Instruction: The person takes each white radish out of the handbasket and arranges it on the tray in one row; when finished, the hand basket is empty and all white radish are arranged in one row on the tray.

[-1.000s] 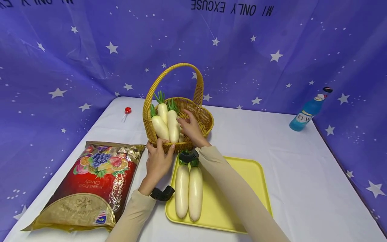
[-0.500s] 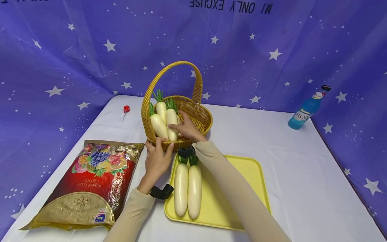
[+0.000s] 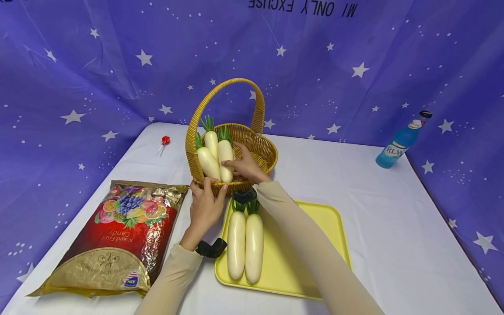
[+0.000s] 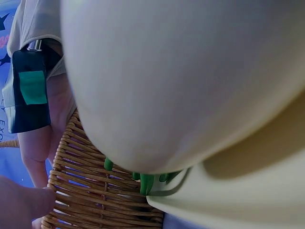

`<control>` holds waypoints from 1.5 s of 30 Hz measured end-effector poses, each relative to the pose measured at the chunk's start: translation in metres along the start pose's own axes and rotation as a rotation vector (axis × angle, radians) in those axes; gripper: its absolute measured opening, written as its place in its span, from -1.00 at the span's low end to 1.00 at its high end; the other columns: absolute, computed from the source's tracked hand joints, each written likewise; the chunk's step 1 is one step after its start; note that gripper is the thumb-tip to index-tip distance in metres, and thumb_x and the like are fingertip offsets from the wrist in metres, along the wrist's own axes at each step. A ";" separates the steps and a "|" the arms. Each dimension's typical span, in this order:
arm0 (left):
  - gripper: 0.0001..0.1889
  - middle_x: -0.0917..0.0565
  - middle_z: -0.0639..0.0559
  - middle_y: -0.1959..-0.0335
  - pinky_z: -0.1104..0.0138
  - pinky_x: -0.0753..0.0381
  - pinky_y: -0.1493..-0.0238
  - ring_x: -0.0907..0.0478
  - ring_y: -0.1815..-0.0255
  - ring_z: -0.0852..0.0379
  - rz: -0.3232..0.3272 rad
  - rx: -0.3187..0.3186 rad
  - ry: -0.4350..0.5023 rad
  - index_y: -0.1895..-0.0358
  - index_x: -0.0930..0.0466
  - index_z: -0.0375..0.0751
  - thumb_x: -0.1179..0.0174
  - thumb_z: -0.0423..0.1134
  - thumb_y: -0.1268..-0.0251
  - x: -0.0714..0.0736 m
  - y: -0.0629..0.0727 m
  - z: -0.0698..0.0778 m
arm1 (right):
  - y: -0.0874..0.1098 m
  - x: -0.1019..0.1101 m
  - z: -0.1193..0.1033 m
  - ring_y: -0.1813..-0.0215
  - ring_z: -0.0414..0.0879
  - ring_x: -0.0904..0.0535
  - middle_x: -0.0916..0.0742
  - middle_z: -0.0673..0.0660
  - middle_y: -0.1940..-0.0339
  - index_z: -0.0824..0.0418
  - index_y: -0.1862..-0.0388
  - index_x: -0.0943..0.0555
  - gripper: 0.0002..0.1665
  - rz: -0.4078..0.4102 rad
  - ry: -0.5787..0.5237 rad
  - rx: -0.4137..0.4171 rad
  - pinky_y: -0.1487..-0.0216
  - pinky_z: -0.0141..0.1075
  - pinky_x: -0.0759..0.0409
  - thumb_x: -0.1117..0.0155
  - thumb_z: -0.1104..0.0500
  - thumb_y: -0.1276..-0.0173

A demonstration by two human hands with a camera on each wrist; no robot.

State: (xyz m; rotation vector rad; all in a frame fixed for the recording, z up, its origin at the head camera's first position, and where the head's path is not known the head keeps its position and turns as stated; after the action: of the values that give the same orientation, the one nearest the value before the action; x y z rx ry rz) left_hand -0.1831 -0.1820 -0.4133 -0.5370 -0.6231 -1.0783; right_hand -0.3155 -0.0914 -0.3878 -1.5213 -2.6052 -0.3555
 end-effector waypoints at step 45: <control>-0.59 0.13 -0.44 -0.34 -0.11 -0.42 0.27 -0.33 -0.08 -0.44 0.025 -0.014 0.003 -0.01 -0.27 0.04 0.11 0.21 -0.28 -0.001 -0.001 -0.004 | 0.165 0.077 0.041 0.04 -0.13 -0.56 -0.53 0.14 0.02 -0.30 -0.35 -0.09 -0.21 -0.067 -0.251 -0.067 0.04 -0.19 -0.53 -0.23 0.10 -0.24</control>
State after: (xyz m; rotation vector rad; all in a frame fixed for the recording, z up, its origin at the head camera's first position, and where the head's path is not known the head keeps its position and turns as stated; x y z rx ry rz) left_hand -0.1838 -0.1844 -0.4162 -0.5532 -0.6051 -1.0608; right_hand -0.2092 0.0620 -0.3876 -1.5975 -2.8683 -0.2767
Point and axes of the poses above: each hand's wrist, its own y-axis away from the middle knuckle, its own x-axis out of the back of the hand, z = x × y, the point moved 3 cm from there along -y, towards the middle knuckle
